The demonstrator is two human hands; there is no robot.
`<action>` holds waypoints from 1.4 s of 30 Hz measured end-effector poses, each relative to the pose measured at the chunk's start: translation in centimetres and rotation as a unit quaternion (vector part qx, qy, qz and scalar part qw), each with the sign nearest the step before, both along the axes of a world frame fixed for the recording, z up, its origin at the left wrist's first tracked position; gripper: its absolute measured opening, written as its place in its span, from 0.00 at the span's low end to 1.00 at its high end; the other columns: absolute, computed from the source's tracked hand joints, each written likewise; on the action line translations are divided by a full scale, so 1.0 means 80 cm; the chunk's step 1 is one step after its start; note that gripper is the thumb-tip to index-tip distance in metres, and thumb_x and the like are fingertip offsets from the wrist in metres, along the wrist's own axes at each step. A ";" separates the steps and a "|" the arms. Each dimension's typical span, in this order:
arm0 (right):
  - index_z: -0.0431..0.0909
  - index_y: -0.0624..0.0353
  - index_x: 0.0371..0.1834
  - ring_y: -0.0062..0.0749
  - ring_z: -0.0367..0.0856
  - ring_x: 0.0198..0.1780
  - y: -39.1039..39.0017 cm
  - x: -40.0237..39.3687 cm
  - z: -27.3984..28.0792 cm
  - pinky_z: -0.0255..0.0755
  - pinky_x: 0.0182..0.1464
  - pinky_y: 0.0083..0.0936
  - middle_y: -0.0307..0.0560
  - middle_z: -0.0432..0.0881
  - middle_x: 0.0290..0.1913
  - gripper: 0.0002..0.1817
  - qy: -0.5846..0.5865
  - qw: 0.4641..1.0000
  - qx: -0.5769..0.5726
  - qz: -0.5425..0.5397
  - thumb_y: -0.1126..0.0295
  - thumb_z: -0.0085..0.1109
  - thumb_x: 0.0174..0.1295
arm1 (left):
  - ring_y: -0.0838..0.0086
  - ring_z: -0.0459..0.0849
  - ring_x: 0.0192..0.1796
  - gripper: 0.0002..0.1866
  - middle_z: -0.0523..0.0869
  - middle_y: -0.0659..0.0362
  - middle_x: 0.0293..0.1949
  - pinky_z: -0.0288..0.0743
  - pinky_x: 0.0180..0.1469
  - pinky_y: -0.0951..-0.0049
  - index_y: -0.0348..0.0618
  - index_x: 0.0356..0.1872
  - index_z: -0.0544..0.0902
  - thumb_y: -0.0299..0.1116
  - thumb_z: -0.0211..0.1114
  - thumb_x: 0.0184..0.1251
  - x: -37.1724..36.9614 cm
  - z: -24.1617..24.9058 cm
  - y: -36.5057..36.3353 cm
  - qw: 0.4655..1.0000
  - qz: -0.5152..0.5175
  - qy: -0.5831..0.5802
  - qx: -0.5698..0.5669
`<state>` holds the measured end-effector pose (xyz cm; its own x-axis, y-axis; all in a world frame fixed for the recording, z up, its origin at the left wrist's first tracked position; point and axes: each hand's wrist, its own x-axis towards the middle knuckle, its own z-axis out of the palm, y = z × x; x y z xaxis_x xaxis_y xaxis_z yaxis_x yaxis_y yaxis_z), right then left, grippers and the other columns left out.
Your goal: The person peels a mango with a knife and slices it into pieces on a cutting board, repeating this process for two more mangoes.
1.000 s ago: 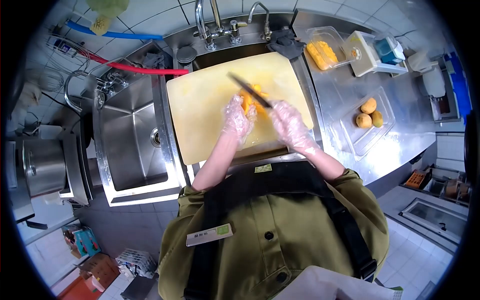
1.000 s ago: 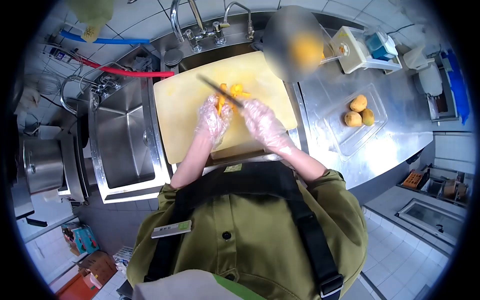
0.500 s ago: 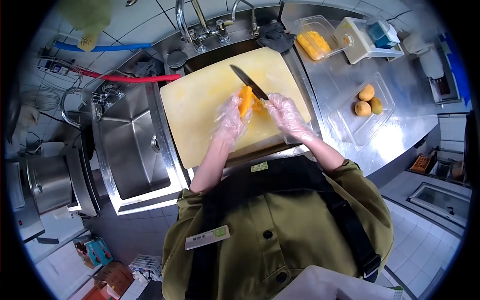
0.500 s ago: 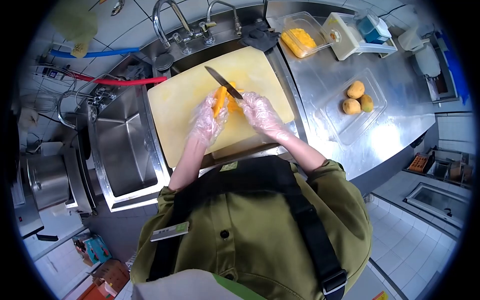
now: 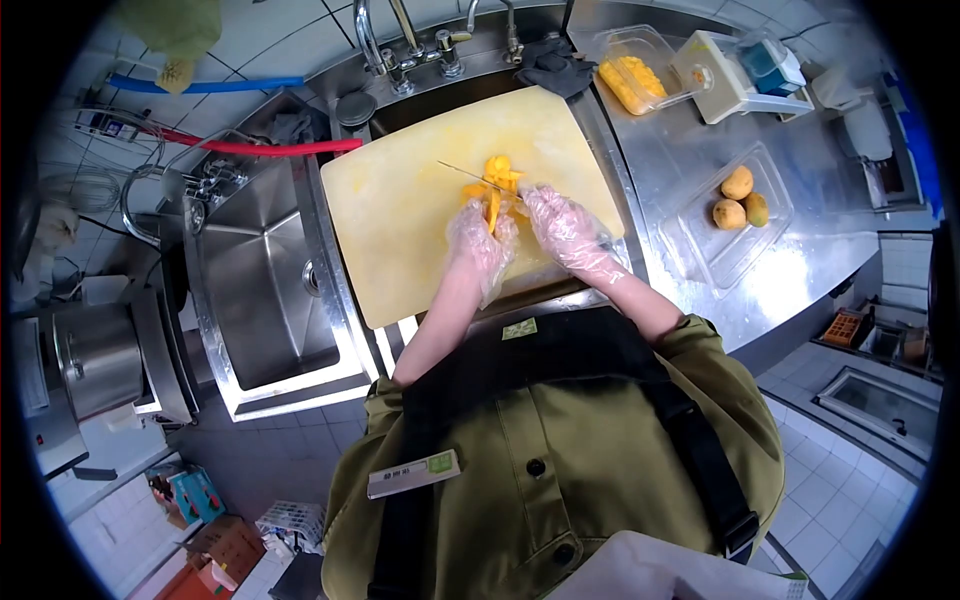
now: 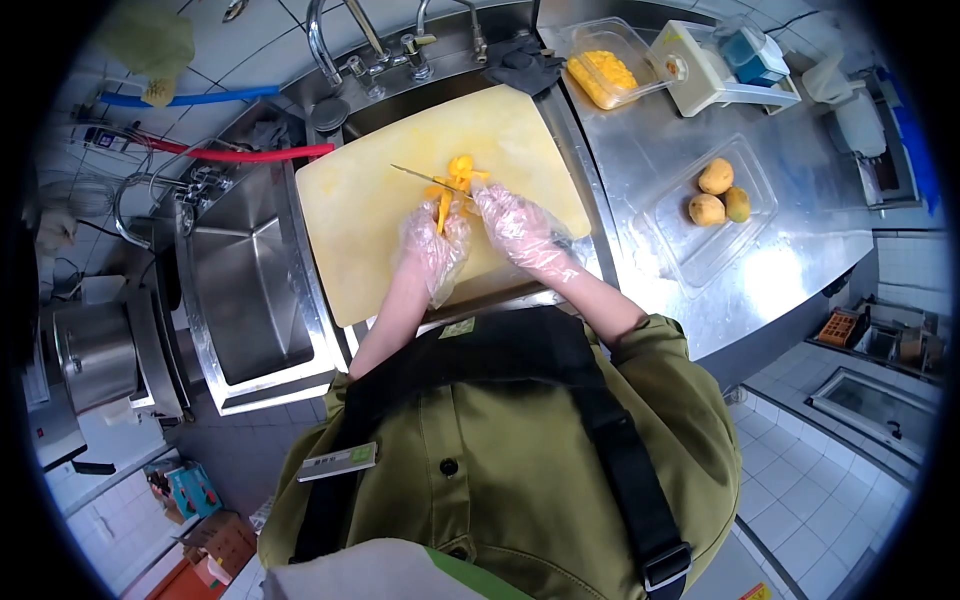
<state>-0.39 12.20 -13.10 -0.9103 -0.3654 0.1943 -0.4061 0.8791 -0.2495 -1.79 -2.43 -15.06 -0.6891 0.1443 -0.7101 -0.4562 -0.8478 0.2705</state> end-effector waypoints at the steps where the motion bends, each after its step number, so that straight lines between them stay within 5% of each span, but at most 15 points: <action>1: 0.70 0.56 0.51 0.44 0.79 0.37 0.001 -0.006 -0.007 0.75 0.37 0.34 0.55 0.77 0.43 0.18 0.002 1.000 -0.002 0.004 0.72 0.44 0.57 | 0.75 0.68 0.20 0.12 0.73 0.58 0.27 0.65 0.17 0.82 0.43 0.35 0.71 0.39 0.42 0.68 0.001 -0.004 -0.003 1.000 -0.004 0.005 -0.002; 4: 0.71 0.61 0.47 0.48 0.79 0.35 0.007 -0.018 -0.012 0.74 0.38 0.37 0.56 0.78 0.38 0.16 -0.081 0.996 -0.028 -0.005 0.71 0.44 0.55 | 0.76 0.68 0.21 0.12 0.74 0.57 0.28 0.66 0.18 0.82 0.42 0.36 0.70 0.38 0.42 0.69 0.011 -0.012 -0.012 0.997 -0.047 0.032 0.058; 7: 0.69 0.62 0.52 0.50 0.79 0.38 0.010 0.002 0.011 0.74 0.42 0.37 0.58 0.77 0.43 0.19 -0.098 0.994 -0.044 -0.029 0.70 0.43 0.57 | 0.75 0.70 0.22 0.12 0.71 0.58 0.23 0.69 0.20 0.82 0.37 0.37 0.72 0.33 0.43 0.66 0.005 -0.012 -0.009 0.992 0.074 -0.063 0.086; 9: 0.66 0.58 0.57 0.48 0.78 0.42 0.014 0.009 0.010 0.73 0.44 0.37 0.57 0.75 0.48 0.22 0.125 0.954 0.223 0.155 0.70 0.43 0.58 | 0.75 0.71 0.25 0.12 0.74 0.57 0.30 0.70 0.21 0.82 0.39 0.39 0.71 0.35 0.41 0.68 0.001 -0.003 -0.005 0.989 0.103 -0.079 0.064; 11: 0.66 0.54 0.58 0.43 0.79 0.42 -0.002 0.034 0.012 0.75 0.42 0.34 0.51 0.76 0.48 0.23 0.006 0.999 -0.027 0.042 0.72 0.46 0.56 | 0.75 0.72 0.26 0.13 0.75 0.56 0.34 0.70 0.22 0.82 0.41 0.41 0.70 0.36 0.39 0.69 0.002 0.013 0.002 0.993 0.097 -0.052 0.039; 18: 0.61 0.54 0.62 0.45 0.79 0.30 -0.008 0.025 -0.008 0.74 0.32 0.37 0.53 0.75 0.46 0.26 0.019 0.997 -0.057 0.054 0.69 0.44 0.56 | 0.74 0.74 0.26 0.14 0.76 0.57 0.34 0.72 0.22 0.82 0.40 0.44 0.71 0.35 0.38 0.69 0.000 -0.006 0.008 0.997 0.055 0.012 0.060; 21: 0.65 0.56 0.57 0.45 0.79 0.30 -0.019 0.025 -0.011 0.74 0.32 0.34 0.53 0.76 0.42 0.23 0.058 0.996 -0.069 0.024 0.70 0.45 0.55 | 0.75 0.72 0.22 0.14 0.76 0.57 0.29 0.69 0.19 0.84 0.40 0.39 0.72 0.36 0.39 0.68 0.000 -0.016 0.000 0.994 0.027 0.035 0.098; 26: 0.70 0.58 0.51 0.46 0.79 0.38 0.001 0.002 -0.036 0.74 0.40 0.34 0.57 0.77 0.44 0.17 -0.052 0.995 -0.062 -0.065 0.69 0.45 0.58 | 0.77 0.66 0.18 0.13 0.71 0.60 0.22 0.65 0.18 0.82 0.41 0.33 0.71 0.39 0.41 0.67 0.011 0.025 0.010 0.993 0.047 -0.050 0.094; 28: 0.71 0.56 0.51 0.47 0.78 0.43 0.006 0.008 -0.023 0.72 0.46 0.34 0.57 0.76 0.47 0.17 -0.051 0.990 -0.103 -0.084 0.67 0.44 0.59 | 0.77 0.67 0.20 0.12 0.71 0.60 0.23 0.65 0.20 0.80 0.43 0.35 0.71 0.39 0.43 0.67 0.009 0.006 0.006 0.998 0.042 -0.039 -0.010; 31: 0.71 0.55 0.52 0.46 0.79 0.41 0.011 0.017 -0.009 0.73 0.44 0.34 0.56 0.76 0.47 0.17 0.071 0.991 -0.106 0.043 0.67 0.45 0.59 | 0.77 0.68 0.22 0.10 0.72 0.61 0.24 0.66 0.22 0.79 0.45 0.37 0.71 0.39 0.45 0.67 0.009 0.005 0.005 0.994 0.029 -0.039 -0.096; 34: 0.71 0.55 0.52 0.44 0.80 0.39 0.005 0.025 0.005 0.74 0.42 0.35 0.54 0.77 0.47 0.17 -0.013 0.998 -0.052 0.012 0.68 0.45 0.58 | 0.77 0.69 0.24 0.09 0.73 0.61 0.26 0.65 0.23 0.79 0.48 0.39 0.71 0.39 0.47 0.67 0.010 0.022 0.009 0.988 0.014 -0.046 -0.145; 37: 0.72 0.55 0.51 0.43 0.80 0.35 0.010 0.007 -0.021 0.74 0.38 0.37 0.53 0.77 0.45 0.17 0.027 0.999 -0.012 -0.013 0.70 0.45 0.57 | 0.76 0.72 0.28 0.10 0.74 0.62 0.29 0.66 0.25 0.78 0.49 0.43 0.73 0.39 0.48 0.67 0.020 0.022 0.009 0.983 -0.011 0.006 -0.184; 42: 0.72 0.59 0.48 0.44 0.77 0.43 0.023 -0.018 -0.019 0.72 0.45 0.35 0.55 0.76 0.44 0.16 -0.072 0.992 -0.082 -0.063 0.72 0.47 0.55 | 0.74 0.77 0.38 0.14 0.76 0.62 0.40 0.71 0.33 0.77 0.48 0.51 0.72 0.38 0.49 0.67 0.025 0.022 0.008 0.927 -0.079 0.141 -0.338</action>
<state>-1.82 14.05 -14.63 -0.9693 -0.2215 0.1070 -0.2459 0.8633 -0.4407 0.21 -1.81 -13.26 -0.8695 -0.1525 -0.4697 -0.3907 -0.3694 0.8431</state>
